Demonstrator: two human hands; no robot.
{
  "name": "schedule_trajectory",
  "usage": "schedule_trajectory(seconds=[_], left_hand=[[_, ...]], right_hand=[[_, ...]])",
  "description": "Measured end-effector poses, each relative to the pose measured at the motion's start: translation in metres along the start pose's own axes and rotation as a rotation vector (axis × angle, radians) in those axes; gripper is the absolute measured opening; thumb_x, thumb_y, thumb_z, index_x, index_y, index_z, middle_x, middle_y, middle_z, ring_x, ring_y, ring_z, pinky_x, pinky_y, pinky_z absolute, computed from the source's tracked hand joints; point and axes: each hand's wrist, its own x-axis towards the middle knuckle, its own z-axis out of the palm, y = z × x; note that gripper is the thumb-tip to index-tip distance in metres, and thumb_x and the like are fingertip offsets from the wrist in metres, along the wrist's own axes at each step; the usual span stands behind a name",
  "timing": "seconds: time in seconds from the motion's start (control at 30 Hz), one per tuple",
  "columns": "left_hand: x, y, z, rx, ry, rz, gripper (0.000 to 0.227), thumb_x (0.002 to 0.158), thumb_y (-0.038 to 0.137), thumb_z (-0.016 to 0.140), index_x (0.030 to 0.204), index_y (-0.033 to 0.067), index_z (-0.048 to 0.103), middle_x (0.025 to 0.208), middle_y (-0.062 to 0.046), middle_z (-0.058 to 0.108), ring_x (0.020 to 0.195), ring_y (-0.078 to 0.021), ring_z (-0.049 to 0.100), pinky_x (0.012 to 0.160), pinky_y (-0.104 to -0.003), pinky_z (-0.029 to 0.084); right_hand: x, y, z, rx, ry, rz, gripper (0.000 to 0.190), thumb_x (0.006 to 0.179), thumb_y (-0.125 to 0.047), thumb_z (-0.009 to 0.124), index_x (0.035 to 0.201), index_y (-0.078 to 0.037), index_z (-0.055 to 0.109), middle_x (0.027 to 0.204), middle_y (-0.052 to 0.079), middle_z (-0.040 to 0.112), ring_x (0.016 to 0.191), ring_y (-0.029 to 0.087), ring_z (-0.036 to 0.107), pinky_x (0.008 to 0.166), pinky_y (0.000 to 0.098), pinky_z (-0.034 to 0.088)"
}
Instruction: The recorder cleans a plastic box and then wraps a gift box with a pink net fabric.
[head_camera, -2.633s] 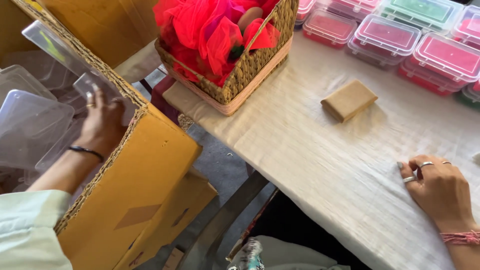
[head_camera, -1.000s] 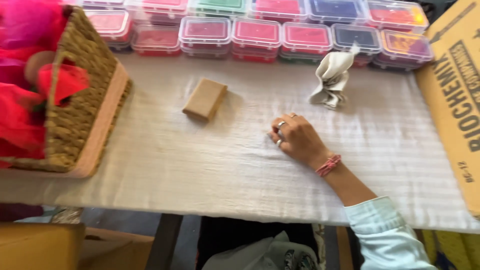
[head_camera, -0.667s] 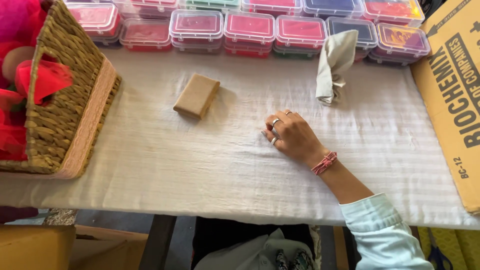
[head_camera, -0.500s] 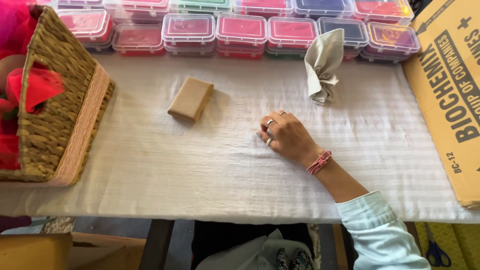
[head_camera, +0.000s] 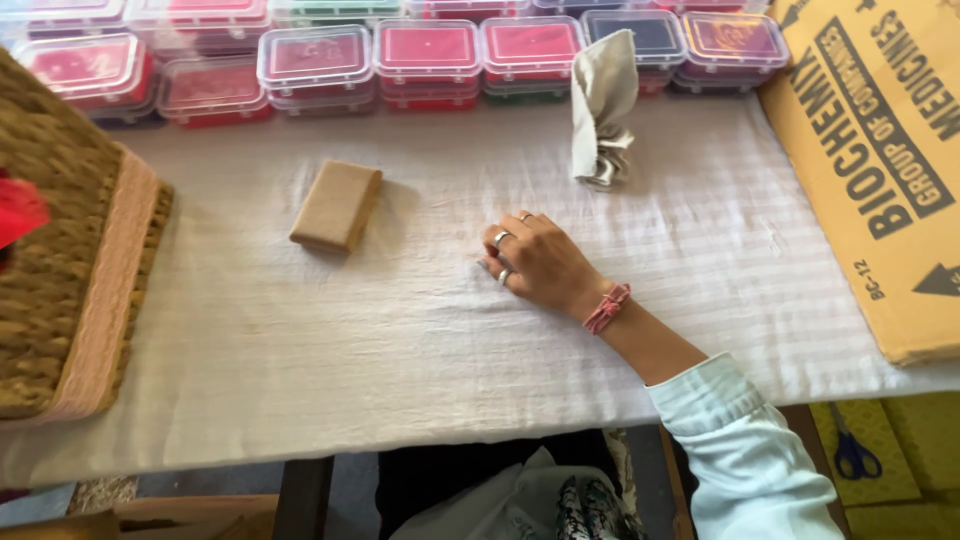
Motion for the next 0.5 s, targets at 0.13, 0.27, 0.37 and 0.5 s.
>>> schedule_trajectory(seconds=[0.13,0.27,0.37,0.5], left_hand=[[0.08,0.023,0.029,-0.034,-0.021,0.026,0.052,0.091,0.029,0.075,0.132,0.0038,0.057,0.092,-0.021,0.069,0.073,-0.0271,0.066,0.053,-0.035,0.053],[0.095,0.055,0.078,-0.067,-0.029,0.039,0.051,0.092,0.028,0.074,0.133,0.0035,0.056,0.091,-0.021,0.069,0.071,-0.0267,0.066,0.051,-0.034,0.053],[0.099,0.071,0.109,-0.096,-0.022,0.055,0.051,0.093,0.028,0.074,0.134,0.0032,0.055,0.09,-0.021,0.069,0.069,-0.0263,0.066,0.049,-0.033,0.053],[0.094,0.112,0.124,-0.135,-0.002,0.057,0.051,0.095,0.027,0.073,0.135,0.0028,0.055,0.088,-0.021,0.069,0.067,-0.0259,0.066,0.047,-0.033,0.053]], right_hand=[[0.002,0.001,0.003,0.003,-0.002,0.003,0.015,0.09,-0.019,0.072,0.091,-0.005,0.067,0.09,0.009,0.066,0.088,0.027,0.064,0.085,0.0405,0.051],[0.004,0.011,0.019,-0.03,0.004,-0.022,0.014,0.092,-0.019,0.069,0.094,-0.005,0.067,0.087,0.009,0.067,0.083,0.026,0.066,0.082,0.0401,0.051],[0.005,0.013,0.021,-0.046,0.03,-0.054,0.018,0.093,-0.019,0.068,0.099,-0.002,0.067,0.086,0.011,0.068,0.08,0.027,0.066,0.081,0.0405,0.051],[0.006,0.015,0.019,-0.057,0.01,-0.034,0.021,0.094,-0.025,0.068,0.094,-0.004,0.067,0.083,0.009,0.068,0.076,0.027,0.066,0.078,0.0408,0.052]])
